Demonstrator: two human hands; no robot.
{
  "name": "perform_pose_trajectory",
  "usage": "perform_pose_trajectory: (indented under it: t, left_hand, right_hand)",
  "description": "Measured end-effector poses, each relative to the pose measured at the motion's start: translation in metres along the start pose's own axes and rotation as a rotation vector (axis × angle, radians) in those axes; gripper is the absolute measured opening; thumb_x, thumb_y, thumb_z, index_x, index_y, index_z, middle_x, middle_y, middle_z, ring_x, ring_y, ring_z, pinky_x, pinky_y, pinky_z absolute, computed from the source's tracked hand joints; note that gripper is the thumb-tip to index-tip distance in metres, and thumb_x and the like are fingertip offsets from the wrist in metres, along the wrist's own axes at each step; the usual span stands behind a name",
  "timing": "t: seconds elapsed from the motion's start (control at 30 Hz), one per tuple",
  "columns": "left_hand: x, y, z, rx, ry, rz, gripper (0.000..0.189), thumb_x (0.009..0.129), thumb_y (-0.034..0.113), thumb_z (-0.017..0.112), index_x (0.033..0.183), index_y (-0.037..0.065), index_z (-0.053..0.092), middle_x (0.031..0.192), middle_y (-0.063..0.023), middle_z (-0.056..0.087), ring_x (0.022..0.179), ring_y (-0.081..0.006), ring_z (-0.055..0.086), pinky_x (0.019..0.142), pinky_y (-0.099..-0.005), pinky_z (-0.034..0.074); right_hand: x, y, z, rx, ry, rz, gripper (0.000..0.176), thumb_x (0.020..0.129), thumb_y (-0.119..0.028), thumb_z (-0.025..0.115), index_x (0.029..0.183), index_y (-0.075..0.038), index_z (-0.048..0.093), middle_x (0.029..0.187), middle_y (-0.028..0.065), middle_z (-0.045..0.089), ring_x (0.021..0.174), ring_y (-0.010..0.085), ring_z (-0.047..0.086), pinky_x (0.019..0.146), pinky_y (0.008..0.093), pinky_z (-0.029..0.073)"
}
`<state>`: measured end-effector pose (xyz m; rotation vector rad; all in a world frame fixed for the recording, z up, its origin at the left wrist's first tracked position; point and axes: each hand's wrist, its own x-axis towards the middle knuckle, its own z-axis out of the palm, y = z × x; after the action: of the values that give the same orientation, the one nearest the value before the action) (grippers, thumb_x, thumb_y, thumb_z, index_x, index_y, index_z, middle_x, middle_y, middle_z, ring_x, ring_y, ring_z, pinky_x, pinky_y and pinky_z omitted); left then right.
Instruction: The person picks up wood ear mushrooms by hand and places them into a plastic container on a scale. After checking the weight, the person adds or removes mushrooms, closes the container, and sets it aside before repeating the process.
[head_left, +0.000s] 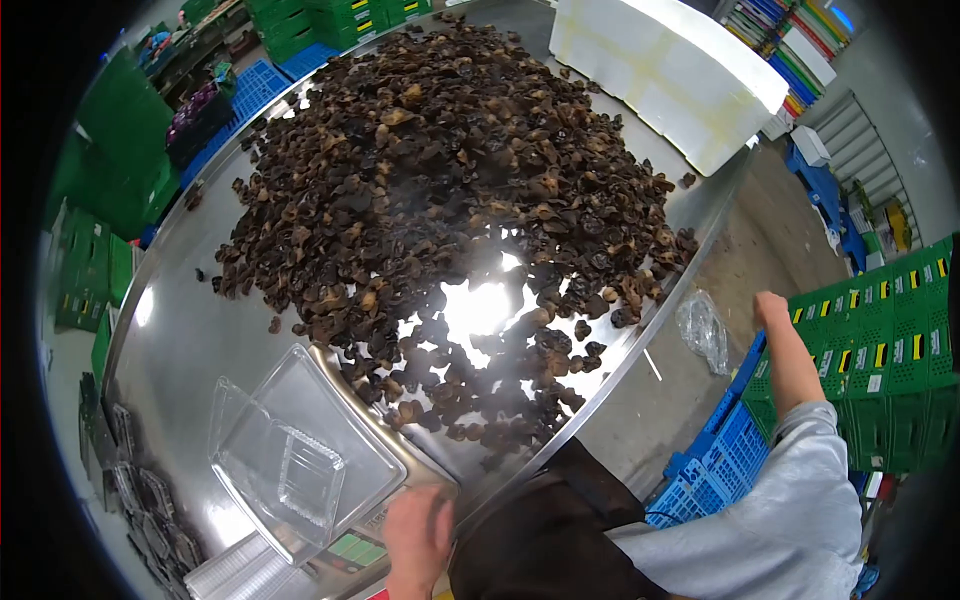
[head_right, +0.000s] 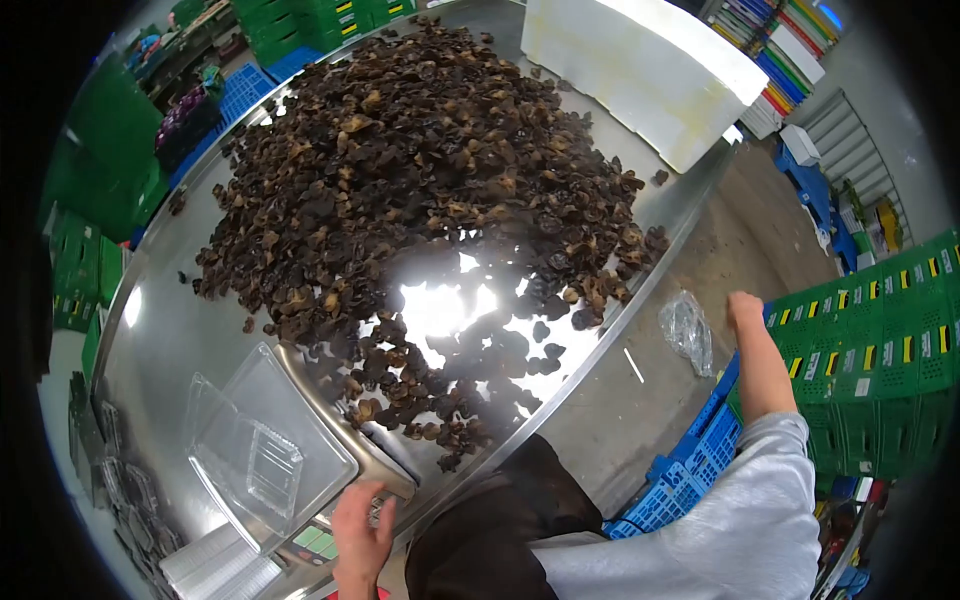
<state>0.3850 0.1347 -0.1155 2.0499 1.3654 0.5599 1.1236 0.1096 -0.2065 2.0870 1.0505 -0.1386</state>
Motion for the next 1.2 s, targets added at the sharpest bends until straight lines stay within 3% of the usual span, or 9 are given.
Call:
perform_pose_trajectory:
  t: [0.03, 0.1, 0.3, 0.4, 0.53, 0.67, 0.87, 1.07, 1.2]
  left_hand:
    - [-0.001, 0.001, 0.005, 0.004, -0.019, -0.008, 0.027, 0.078, 0.006, 0.072, 0.104, 0.003, 0.063, 0.098, -0.0139, 0.066, 0.091, -0.0344, 0.062, 0.079, -0.0417, 0.049]
    - [0.003, 0.002, 0.013, -0.002, -0.043, -0.002, 0.028, 0.078, 0.006, 0.072, 0.104, 0.003, 0.063, 0.099, -0.0139, 0.066, 0.091, -0.0344, 0.062, 0.079, -0.0413, 0.049]
    - [0.023, 0.010, 0.033, -0.040, -0.096, -0.067, 0.033, 0.078, 0.005, 0.072, 0.109, 0.003, 0.061, 0.106, -0.0161, 0.065, 0.098, -0.0349, 0.061, 0.083, -0.0403, 0.050]
    - [0.042, 0.009, 0.049, -0.052, -0.069, -0.121, 0.046, 0.078, 0.008, 0.073, 0.121, 0.003, 0.056, 0.122, -0.0199, 0.058, 0.114, -0.0381, 0.054, 0.095, -0.0429, 0.045]
    - [0.069, -0.003, 0.090, 0.113, -0.020, -0.149, 0.076, 0.075, 0.015, 0.078, 0.142, 0.008, 0.042, 0.149, -0.0233, 0.034, 0.139, -0.0459, 0.027, 0.110, -0.0549, 0.028]
    - [0.092, -0.008, 0.116, 0.226, -0.060, -0.220, 0.088, 0.071, 0.020, 0.081, 0.147, 0.012, 0.036, 0.155, -0.0226, 0.023, 0.143, -0.0486, 0.016, 0.110, -0.0619, 0.023]
    - [0.101, -0.012, 0.125, 0.257, -0.018, -0.285, 0.109, 0.067, 0.014, 0.084, 0.152, 0.001, 0.016, 0.157, -0.0226, 0.019, 0.145, -0.0443, 0.015, 0.115, -0.0553, 0.019]
    - [0.083, -0.035, 0.124, 0.228, 0.067, -0.239, 0.111, 0.063, 0.008, 0.085, 0.150, -0.002, 0.017, 0.156, -0.0238, 0.022, 0.145, -0.0425, 0.019, 0.118, -0.0505, 0.018]
    - [0.070, -0.022, 0.107, 0.165, 0.060, -0.242, 0.108, 0.063, 0.008, 0.085, 0.148, -0.001, 0.019, 0.154, -0.0250, 0.022, 0.145, -0.0431, 0.017, 0.116, -0.0528, 0.017]
  right_hand:
    - [-0.028, -0.012, -0.037, -0.004, -0.002, -0.008, 0.029, 0.085, -0.023, 0.066, 0.104, -0.001, 0.068, 0.102, 0.0179, 0.071, 0.098, 0.0261, 0.070, 0.083, 0.0397, 0.053]
    - [-0.062, -0.040, -0.086, 0.915, -0.041, 0.363, 0.023, 0.086, -0.019, 0.061, 0.101, -0.004, 0.069, 0.105, 0.0183, 0.070, 0.102, 0.0333, 0.066, 0.089, 0.0432, 0.051]
    - [-0.026, -0.122, -0.106, 0.853, 0.732, -0.356, 0.043, 0.083, -0.003, 0.057, 0.125, -0.012, 0.056, 0.136, 0.0135, 0.051, 0.118, 0.0342, 0.055, 0.099, 0.0405, 0.045]
    - [-0.035, -0.170, -0.186, 0.998, 0.900, -0.525, 0.047, 0.086, -0.016, 0.065, 0.132, -0.014, 0.053, 0.141, 0.0124, 0.047, 0.128, 0.0330, 0.047, 0.108, 0.0378, 0.039]
    - [0.027, -0.257, -0.195, 1.250, 0.694, -0.508, 0.059, 0.081, -0.045, 0.071, 0.130, -0.015, 0.059, 0.147, 0.0206, 0.039, 0.134, 0.0405, 0.038, 0.111, 0.0454, 0.034]
    - [-0.078, -0.338, -0.214, 1.095, 0.842, -0.498, 0.048, 0.069, -0.030, 0.076, 0.112, -0.012, 0.064, 0.134, 0.0168, 0.050, 0.125, 0.0387, 0.045, 0.106, 0.0486, 0.037]
    - [-0.181, -0.402, -0.209, 1.080, 0.854, -1.183, 0.035, 0.077, -0.022, 0.069, 0.110, -0.012, 0.062, 0.132, 0.0134, 0.052, 0.127, 0.0351, 0.045, 0.105, 0.0519, 0.036]
    - [-0.235, -0.393, -0.187, 0.981, 0.567, -1.546, 0.037, 0.083, -0.026, 0.066, 0.118, -0.014, 0.062, 0.128, 0.0065, 0.057, 0.134, 0.0243, 0.041, 0.114, 0.0650, 0.014]
    - [-0.230, -0.343, -0.185, 1.140, 0.428, -1.682, 0.024, 0.082, -0.018, 0.069, 0.106, -0.012, 0.067, 0.124, 0.0054, 0.060, 0.128, 0.0249, 0.049, 0.116, 0.0584, 0.022]
